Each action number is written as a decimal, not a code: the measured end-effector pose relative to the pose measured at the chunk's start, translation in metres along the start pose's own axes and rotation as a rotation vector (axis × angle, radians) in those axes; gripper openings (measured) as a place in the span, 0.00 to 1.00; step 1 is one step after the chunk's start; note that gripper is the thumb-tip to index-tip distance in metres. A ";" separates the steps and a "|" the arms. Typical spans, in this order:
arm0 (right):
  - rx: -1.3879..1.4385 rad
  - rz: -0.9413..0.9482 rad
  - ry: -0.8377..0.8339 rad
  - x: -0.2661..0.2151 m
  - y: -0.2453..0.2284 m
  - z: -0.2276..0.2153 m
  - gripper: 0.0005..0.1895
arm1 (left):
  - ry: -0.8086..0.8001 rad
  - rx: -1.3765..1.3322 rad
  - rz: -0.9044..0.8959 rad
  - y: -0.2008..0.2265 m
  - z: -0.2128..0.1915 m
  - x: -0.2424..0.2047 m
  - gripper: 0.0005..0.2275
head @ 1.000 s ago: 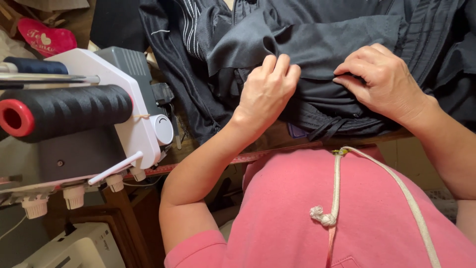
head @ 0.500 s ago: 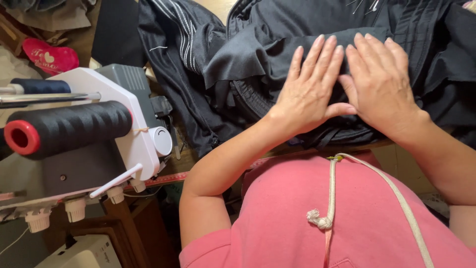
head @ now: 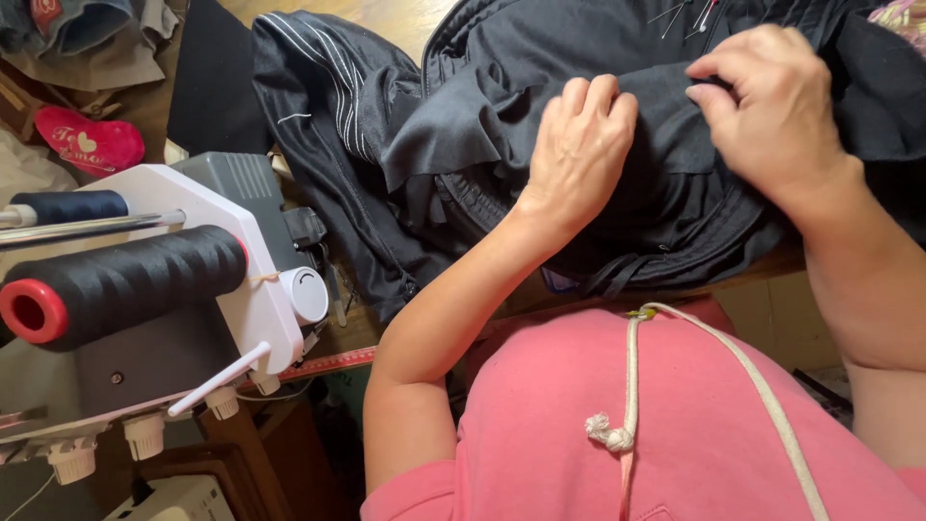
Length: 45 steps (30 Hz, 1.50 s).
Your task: Aligning a fabric patch onto a garment, securing it with pins, and trimming the excess with scissors.
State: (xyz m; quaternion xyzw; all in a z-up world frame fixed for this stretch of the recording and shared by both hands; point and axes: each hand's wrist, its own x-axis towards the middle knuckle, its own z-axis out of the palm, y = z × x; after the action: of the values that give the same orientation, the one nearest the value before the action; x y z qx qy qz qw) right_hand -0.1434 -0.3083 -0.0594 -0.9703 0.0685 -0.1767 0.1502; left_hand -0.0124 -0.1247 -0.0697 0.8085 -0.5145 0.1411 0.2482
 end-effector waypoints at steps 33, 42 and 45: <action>-0.587 -0.060 -0.147 -0.006 -0.051 -0.005 0.35 | -0.557 0.238 0.017 0.008 -0.036 -0.018 0.48; -0.024 -0.043 0.142 0.002 -0.031 -0.096 0.12 | -0.514 0.168 0.108 0.027 -0.039 -0.005 0.49; -0.092 0.027 0.186 -0.027 0.017 -0.119 0.11 | -0.553 0.107 0.151 0.043 -0.025 0.000 0.49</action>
State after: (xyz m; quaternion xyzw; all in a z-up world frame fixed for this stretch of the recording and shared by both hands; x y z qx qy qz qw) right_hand -0.2133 -0.3509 0.0329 -0.9546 0.1032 -0.2607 0.1011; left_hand -0.0508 -0.1261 -0.0372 0.7877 -0.6133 -0.0395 0.0443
